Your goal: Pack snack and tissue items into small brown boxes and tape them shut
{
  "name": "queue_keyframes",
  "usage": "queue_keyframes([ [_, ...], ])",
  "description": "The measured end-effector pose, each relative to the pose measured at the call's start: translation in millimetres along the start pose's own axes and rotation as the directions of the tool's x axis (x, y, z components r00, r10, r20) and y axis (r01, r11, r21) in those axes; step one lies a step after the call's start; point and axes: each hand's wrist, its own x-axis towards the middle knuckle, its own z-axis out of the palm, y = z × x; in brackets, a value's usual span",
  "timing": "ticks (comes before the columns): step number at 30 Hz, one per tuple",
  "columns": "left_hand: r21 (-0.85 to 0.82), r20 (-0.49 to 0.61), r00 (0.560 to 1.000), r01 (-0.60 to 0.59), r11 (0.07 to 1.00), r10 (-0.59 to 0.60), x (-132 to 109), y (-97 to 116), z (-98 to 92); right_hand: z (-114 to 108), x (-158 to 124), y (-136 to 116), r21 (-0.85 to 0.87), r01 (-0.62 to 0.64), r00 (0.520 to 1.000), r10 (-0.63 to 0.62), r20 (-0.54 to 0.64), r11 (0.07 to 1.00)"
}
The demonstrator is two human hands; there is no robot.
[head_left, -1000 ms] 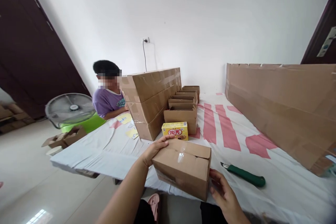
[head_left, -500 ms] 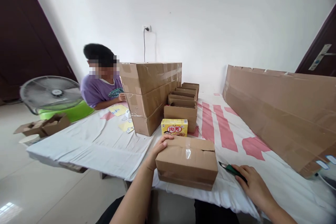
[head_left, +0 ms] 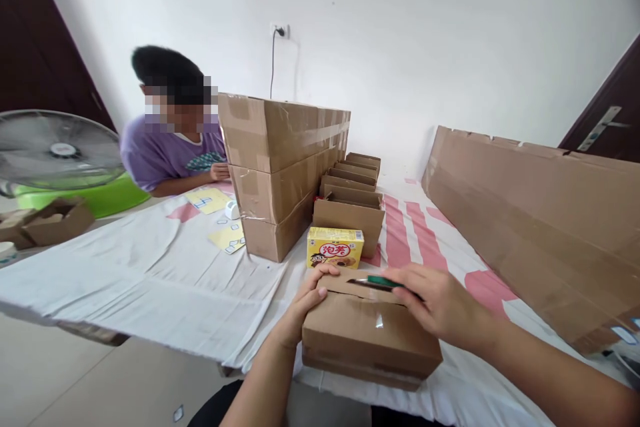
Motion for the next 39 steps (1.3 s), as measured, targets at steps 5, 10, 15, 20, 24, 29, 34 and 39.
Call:
queue_keyframes([
  [5,-0.002,0.009,0.999,-0.047,0.999,0.047,-0.4,0.1,0.3,24.9,27.4,-13.3,-0.112,0.095,0.99,-0.082,0.11,0.989],
  [10,0.003,-0.054,0.999,-0.005,1.0,0.005,-0.1,-0.3,0.5,-8.2,7.9,-0.2,-0.111,0.08,0.981,-0.059,0.186,0.991],
  [15,-0.015,-0.068,0.998,-0.01,1.0,0.009,3.6,-5.6,-2.7,-54.8,-37.9,23.1,-0.092,-0.078,0.968,0.097,0.23,0.993],
  [20,0.038,-0.136,0.99,-0.027,0.999,0.032,2.4,-7.4,-0.5,-53.2,-89.2,63.7,-0.043,-0.293,0.948,0.296,0.113,0.955],
  [24,-0.013,-0.106,0.994,-0.016,1.0,0.015,2.4,-7.0,1.6,-0.4,-130.5,93.6,0.006,-0.508,0.861,0.508,-0.021,0.861],
  [29,0.0,-0.089,0.995,-0.044,0.999,0.044,10.1,-14.1,-7.8,58.4,-155.3,109.3,-0.019,-0.561,0.809,0.554,0.197,0.827],
  [34,0.013,-0.069,0.996,-0.054,0.998,0.055,13.3,-18.0,-12.8,40.9,-99.2,104.4,0.057,-0.512,0.857,0.505,0.105,0.857],
  [39,0.034,-0.068,0.995,-0.067,0.997,0.069,11.0,-15.3,-8.7,14.8,-8.0,62.3,0.228,-0.265,0.961,0.277,-0.021,0.937],
])
